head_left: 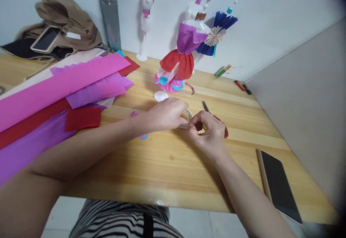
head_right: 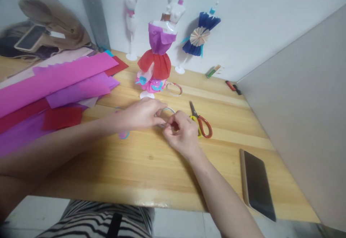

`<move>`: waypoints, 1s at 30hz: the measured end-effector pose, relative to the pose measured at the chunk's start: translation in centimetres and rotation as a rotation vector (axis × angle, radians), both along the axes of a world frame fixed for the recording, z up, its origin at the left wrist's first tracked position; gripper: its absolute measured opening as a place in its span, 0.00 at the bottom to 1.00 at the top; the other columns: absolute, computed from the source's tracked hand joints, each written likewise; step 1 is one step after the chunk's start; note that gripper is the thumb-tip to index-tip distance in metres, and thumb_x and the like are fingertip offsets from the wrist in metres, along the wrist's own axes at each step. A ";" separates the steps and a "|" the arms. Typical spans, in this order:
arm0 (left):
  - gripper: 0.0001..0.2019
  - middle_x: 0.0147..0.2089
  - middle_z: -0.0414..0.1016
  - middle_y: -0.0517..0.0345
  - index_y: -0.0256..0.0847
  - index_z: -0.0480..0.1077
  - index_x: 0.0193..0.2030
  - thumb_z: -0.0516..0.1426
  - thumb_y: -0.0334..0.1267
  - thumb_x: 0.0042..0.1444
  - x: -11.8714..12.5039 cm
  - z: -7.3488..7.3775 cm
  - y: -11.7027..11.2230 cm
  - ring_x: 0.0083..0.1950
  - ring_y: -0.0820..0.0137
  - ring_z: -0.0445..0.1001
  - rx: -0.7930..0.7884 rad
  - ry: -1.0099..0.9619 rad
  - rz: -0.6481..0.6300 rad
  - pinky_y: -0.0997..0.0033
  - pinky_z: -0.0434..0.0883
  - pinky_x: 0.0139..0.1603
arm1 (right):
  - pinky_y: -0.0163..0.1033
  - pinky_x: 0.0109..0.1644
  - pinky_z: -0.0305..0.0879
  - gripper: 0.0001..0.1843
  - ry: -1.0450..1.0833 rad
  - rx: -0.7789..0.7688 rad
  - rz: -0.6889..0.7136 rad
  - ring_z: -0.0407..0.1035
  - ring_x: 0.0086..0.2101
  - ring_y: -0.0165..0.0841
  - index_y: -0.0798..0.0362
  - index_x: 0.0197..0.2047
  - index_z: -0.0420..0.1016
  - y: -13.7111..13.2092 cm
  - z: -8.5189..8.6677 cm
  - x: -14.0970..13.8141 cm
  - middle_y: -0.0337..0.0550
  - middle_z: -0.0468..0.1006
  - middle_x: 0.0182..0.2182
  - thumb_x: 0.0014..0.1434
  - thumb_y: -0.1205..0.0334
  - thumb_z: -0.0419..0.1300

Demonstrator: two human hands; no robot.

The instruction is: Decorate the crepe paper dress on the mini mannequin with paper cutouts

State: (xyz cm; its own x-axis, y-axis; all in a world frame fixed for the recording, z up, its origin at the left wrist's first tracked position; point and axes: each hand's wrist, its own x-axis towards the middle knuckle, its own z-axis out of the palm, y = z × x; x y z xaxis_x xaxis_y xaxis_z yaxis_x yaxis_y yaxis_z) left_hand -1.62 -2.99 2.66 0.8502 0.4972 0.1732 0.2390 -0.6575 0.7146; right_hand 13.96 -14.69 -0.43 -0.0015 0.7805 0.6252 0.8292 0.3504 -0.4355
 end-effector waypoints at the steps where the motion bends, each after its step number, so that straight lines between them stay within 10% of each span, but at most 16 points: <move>1: 0.11 0.22 0.67 0.62 0.39 0.67 0.23 0.63 0.27 0.51 -0.3 0.6 0.3 0.30 0.71 0.68 0.018 0.020 0.024 0.70 0.60 0.33 | 0.37 0.26 0.60 0.11 0.059 -0.027 0.021 0.62 0.22 0.30 0.47 0.28 0.66 -0.1 0.0 0.0 0.34 0.68 0.23 0.53 0.74 0.59; 9: 0.09 0.20 0.67 0.66 0.34 0.75 0.25 0.61 0.29 0.56 -4.5 6.8 2.6 0.28 0.74 0.76 -0.107 0.023 0.027 0.76 0.68 0.37 | 0.41 0.32 0.66 0.11 0.703 -0.373 0.373 0.70 0.29 0.34 0.47 0.34 0.76 0.4 -1.2 -0.1 0.41 0.77 0.31 0.65 0.52 0.68; 15: 0.11 0.21 0.70 0.66 0.32 0.77 0.27 0.61 0.32 0.61 -6.8 8.8 3.0 0.21 0.80 0.71 -0.105 0.048 0.004 0.83 0.62 0.26 | 0.46 0.39 0.75 0.18 0.883 -0.704 0.555 0.80 0.40 0.40 0.41 0.52 0.81 1.4 -2.2 -1.7 0.47 0.84 0.47 0.62 0.45 0.71; 30: 0.15 0.17 0.62 0.68 0.32 0.73 0.22 0.61 0.25 0.62 -8.1 10.0 3.4 0.21 0.83 0.63 -0.073 -0.069 -0.045 0.80 0.53 0.23 | 0.44 0.42 0.76 0.38 0.370 -0.562 0.306 0.78 0.33 0.37 0.45 0.75 0.64 6.8 -3.9 -6.8 0.42 0.87 0.38 0.62 0.64 0.62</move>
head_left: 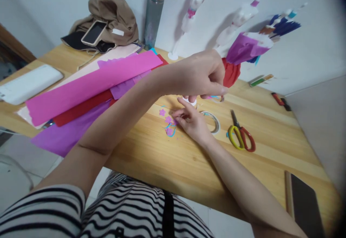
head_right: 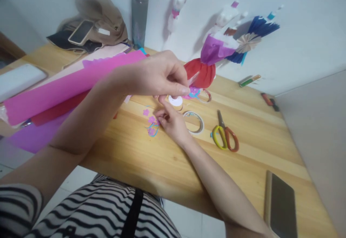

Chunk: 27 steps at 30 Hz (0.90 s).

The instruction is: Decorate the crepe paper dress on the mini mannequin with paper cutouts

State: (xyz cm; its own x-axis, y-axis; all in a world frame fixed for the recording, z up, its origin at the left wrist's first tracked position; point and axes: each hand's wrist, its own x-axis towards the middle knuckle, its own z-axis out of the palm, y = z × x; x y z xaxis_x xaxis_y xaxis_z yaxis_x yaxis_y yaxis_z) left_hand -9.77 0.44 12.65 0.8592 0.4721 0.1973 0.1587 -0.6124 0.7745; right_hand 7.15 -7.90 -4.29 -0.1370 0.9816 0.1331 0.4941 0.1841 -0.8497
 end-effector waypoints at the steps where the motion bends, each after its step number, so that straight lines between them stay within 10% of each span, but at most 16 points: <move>1: 0.15 0.18 0.63 0.68 0.32 0.73 0.23 0.60 0.25 0.62 -0.1 0.0 0.1 0.21 0.83 0.64 -0.007 0.003 0.002 0.80 0.54 0.24 | 0.44 0.42 0.76 0.39 -0.011 -0.005 0.011 0.78 0.33 0.36 0.45 0.75 0.64 0.2 -0.1 0.0 0.42 0.87 0.38 0.62 0.64 0.62; 19: 0.15 0.28 0.69 0.65 0.31 0.77 0.25 0.60 0.30 0.65 -0.2 1.0 0.9 0.28 0.85 0.65 0.060 0.039 0.091 0.80 0.57 0.31 | 0.45 0.45 0.77 0.39 -0.066 0.184 0.187 0.77 0.36 0.36 0.40 0.75 0.65 2.1 -0.9 -0.6 0.40 0.83 0.37 0.62 0.69 0.60; 27: 0.20 0.21 0.57 0.69 0.31 0.73 0.20 0.58 0.29 0.66 -0.3 1.5 1.1 0.27 0.86 0.58 0.198 0.102 0.125 0.78 0.52 0.32 | 0.47 0.46 0.77 0.42 -0.129 0.230 0.268 0.76 0.38 0.36 0.39 0.76 0.64 4.3 -1.1 -1.8 0.41 0.83 0.39 0.61 0.73 0.57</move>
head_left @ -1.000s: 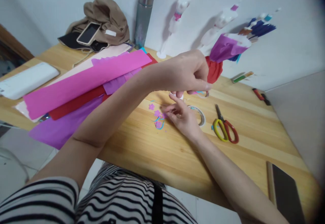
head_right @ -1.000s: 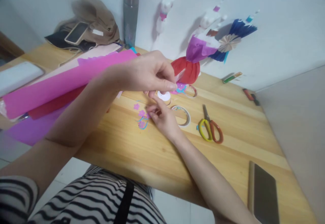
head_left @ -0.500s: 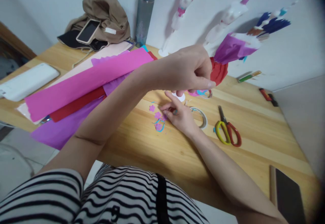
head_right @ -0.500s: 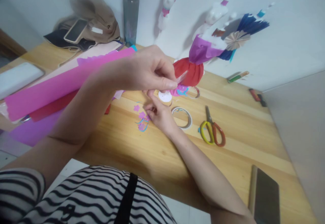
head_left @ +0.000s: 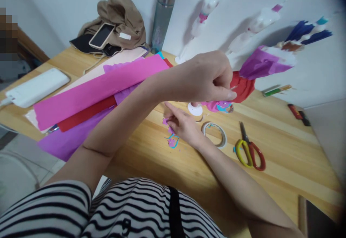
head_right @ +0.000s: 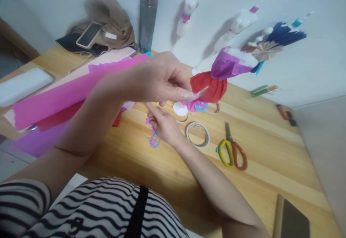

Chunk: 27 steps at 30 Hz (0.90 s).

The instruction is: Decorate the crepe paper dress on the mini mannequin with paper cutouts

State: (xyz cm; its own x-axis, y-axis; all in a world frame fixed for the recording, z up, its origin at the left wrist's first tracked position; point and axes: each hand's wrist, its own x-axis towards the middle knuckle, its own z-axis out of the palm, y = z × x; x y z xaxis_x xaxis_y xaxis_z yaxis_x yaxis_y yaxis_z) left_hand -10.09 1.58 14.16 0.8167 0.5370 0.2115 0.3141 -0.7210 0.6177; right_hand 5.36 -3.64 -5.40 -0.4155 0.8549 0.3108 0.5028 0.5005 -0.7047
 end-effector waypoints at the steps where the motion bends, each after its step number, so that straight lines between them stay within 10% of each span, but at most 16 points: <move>1: 0.21 0.21 0.57 0.69 0.32 0.71 0.19 0.57 0.28 0.66 0.0 0.0 0.0 0.27 0.85 0.58 -0.002 -0.004 0.001 0.78 0.52 0.32 | 0.48 0.47 0.77 0.43 -0.017 0.021 0.015 0.76 0.38 0.37 0.38 0.76 0.64 0.1 0.0 -0.1 0.41 0.82 0.39 0.61 0.74 0.56; 17: 0.19 0.19 0.64 0.66 0.35 0.71 0.20 0.59 0.25 0.64 -0.1 -0.5 0.3 0.23 0.81 0.65 -0.140 -0.049 -0.005 0.80 0.62 0.27 | 0.46 0.46 0.79 0.49 -0.074 0.013 0.120 0.76 0.38 0.36 0.40 0.80 0.53 -0.3 0.7 -0.3 0.46 0.83 0.48 0.59 0.77 0.52; 27: 0.17 0.21 0.68 0.64 0.36 0.73 0.20 0.59 0.24 0.61 0.0 -0.4 0.3 0.25 0.82 0.66 -0.146 -0.065 0.014 0.81 0.66 0.27 | 0.42 0.40 0.76 0.44 -0.032 -0.033 0.021 0.71 0.31 0.34 0.39 0.77 0.61 -0.1 0.3 -1.3 0.39 0.81 0.37 0.60 0.75 0.54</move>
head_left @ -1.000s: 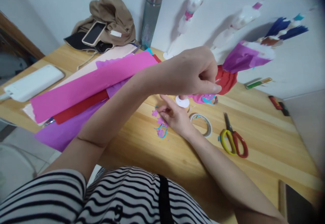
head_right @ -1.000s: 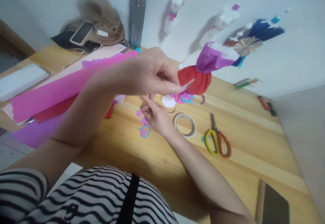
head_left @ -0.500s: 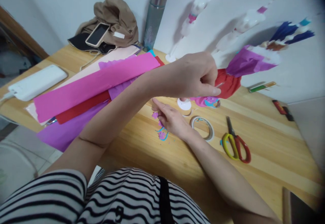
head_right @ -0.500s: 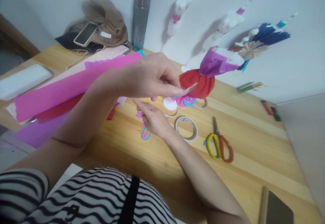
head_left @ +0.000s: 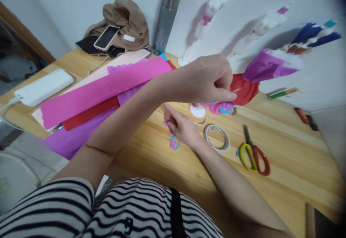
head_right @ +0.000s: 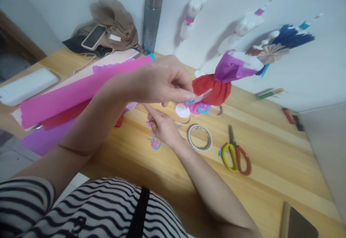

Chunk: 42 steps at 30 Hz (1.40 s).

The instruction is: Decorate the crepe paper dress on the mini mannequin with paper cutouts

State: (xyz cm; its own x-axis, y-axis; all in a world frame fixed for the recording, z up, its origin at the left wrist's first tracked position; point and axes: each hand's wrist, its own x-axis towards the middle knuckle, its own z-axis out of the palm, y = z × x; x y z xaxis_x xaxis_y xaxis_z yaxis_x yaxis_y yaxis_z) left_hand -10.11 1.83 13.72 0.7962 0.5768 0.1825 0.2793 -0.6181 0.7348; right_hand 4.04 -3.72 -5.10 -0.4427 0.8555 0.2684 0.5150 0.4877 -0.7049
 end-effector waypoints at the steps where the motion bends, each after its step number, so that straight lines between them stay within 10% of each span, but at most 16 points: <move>1: 0.17 0.21 0.69 0.64 0.35 0.73 0.21 0.59 0.24 0.61 0.0 0.0 0.0 0.25 0.81 0.67 -0.007 0.003 0.004 0.81 0.65 0.27 | 0.41 0.38 0.75 0.44 0.015 -0.011 -0.006 0.71 0.30 0.33 0.39 0.77 0.62 0.0 -0.1 -0.1 0.39 0.81 0.36 0.60 0.75 0.54; 11: 0.17 0.18 0.66 0.64 0.35 0.72 0.20 0.60 0.29 0.62 -0.9 -0.5 1.5 0.23 0.76 0.71 -0.074 -0.014 0.126 0.76 0.63 0.28 | 0.38 0.28 0.69 0.39 0.397 -0.243 -0.159 0.70 0.27 0.32 0.41 0.74 0.64 -1.9 4.3 1.1 0.37 0.79 0.32 0.61 0.65 0.64; 20: 0.17 0.23 0.76 0.55 0.35 0.72 0.25 0.62 0.40 0.64 0.1 -5.3 5.2 0.24 0.72 0.74 -0.474 0.012 0.193 0.74 0.69 0.29 | 0.49 0.39 0.72 0.33 0.352 0.453 -0.677 0.75 0.33 0.39 0.36 0.68 0.72 -4.1 12.6 6.9 0.38 0.80 0.33 0.62 0.64 0.70; 23: 0.19 0.25 0.77 0.52 0.35 0.74 0.29 0.58 0.45 0.70 1.5 -7.1 4.7 0.27 0.68 0.77 -0.824 0.007 0.330 0.68 0.73 0.35 | 0.48 0.37 0.71 0.37 0.357 0.615 -0.729 0.75 0.30 0.39 0.33 0.68 0.72 -3.3 12.1 8.1 0.34 0.79 0.30 0.58 0.64 0.71; 29: 0.18 0.32 0.79 0.53 0.39 0.75 0.37 0.52 0.46 0.75 5.9 -11.7 2.5 0.35 0.68 0.76 -1.446 -0.718 0.463 0.68 0.72 0.44 | 0.48 0.40 0.73 0.37 0.279 0.607 -0.749 0.75 0.31 0.39 0.40 0.72 0.66 -1.9 9.1 6.1 0.35 0.81 0.32 0.62 0.61 0.68; 37: 0.10 0.42 0.81 0.54 0.40 0.79 0.43 0.71 0.32 0.56 6.2 -13.8 0.9 0.39 0.71 0.76 -1.450 -0.950 0.084 0.72 0.70 0.42 | 0.50 0.41 0.72 0.31 0.247 0.719 -0.785 0.73 0.32 0.39 0.39 0.70 0.68 -1.1 6.9 4.7 0.38 0.80 0.34 0.65 0.64 0.64; 42: 0.15 0.42 0.81 0.54 0.40 0.80 0.43 0.72 0.26 0.49 6.9 -15.2 0.8 0.39 0.72 0.77 -1.459 -0.930 0.096 0.74 0.68 0.38 | 0.48 0.41 0.71 0.29 0.334 0.738 -0.818 0.71 0.32 0.37 0.43 0.67 0.71 -0.5 6.6 5.0 0.37 0.77 0.33 0.64 0.65 0.64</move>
